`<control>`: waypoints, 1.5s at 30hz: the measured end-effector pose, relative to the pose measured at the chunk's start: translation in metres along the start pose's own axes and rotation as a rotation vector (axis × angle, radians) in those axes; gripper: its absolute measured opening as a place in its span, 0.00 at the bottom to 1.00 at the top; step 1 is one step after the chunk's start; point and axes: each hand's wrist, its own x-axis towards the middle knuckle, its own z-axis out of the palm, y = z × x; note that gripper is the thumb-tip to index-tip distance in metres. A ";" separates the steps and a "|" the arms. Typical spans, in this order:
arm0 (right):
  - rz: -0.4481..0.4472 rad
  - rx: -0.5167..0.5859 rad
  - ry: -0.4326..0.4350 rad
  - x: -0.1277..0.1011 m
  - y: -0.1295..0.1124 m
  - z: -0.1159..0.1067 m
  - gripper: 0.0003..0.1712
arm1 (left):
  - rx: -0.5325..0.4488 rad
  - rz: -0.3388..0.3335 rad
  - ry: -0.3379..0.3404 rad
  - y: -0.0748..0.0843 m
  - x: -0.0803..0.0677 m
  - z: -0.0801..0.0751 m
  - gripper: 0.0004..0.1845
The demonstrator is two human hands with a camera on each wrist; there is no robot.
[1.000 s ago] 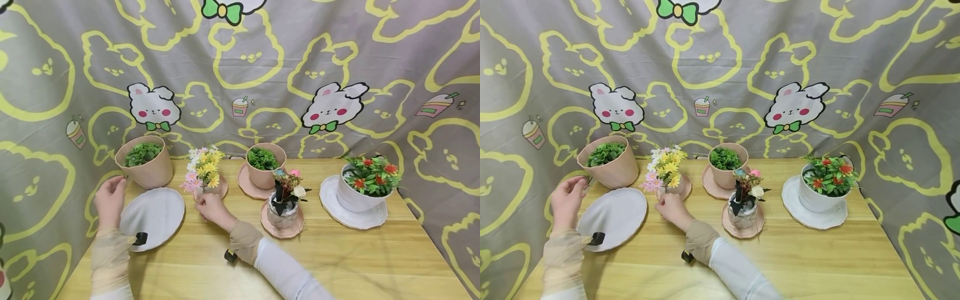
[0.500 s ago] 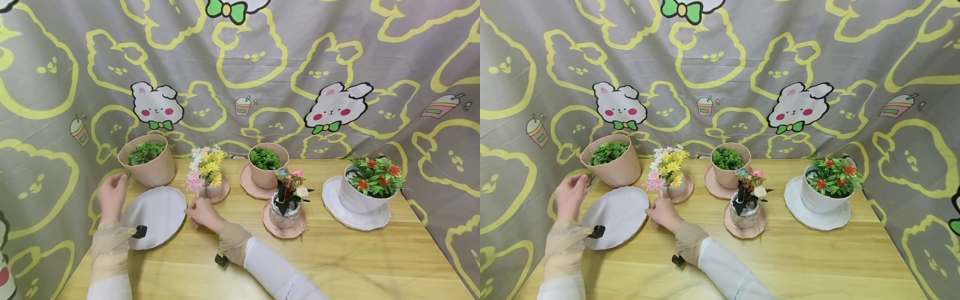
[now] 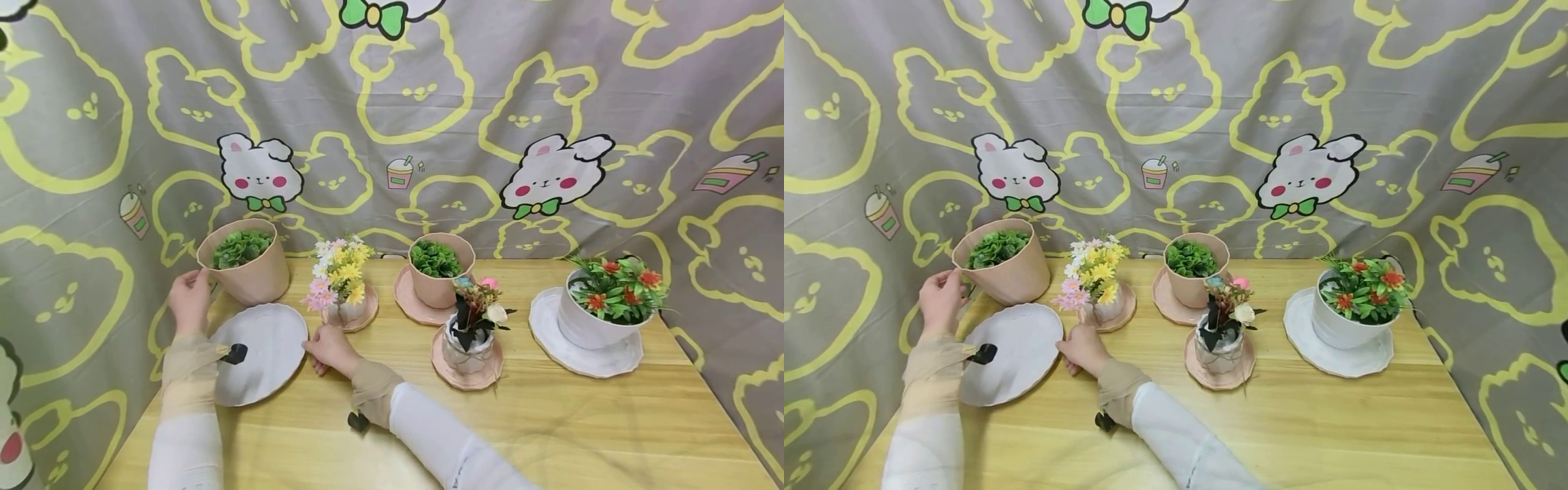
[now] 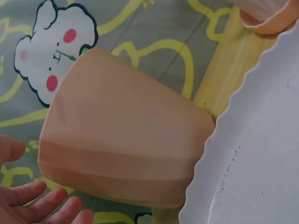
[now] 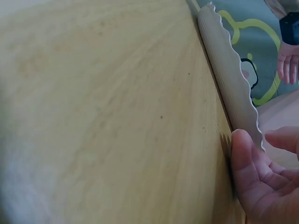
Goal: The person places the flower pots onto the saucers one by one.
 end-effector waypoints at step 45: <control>-0.100 -0.217 0.094 -0.002 -0.001 0.008 0.29 | 0.001 -0.110 0.214 0.008 0.036 0.027 0.19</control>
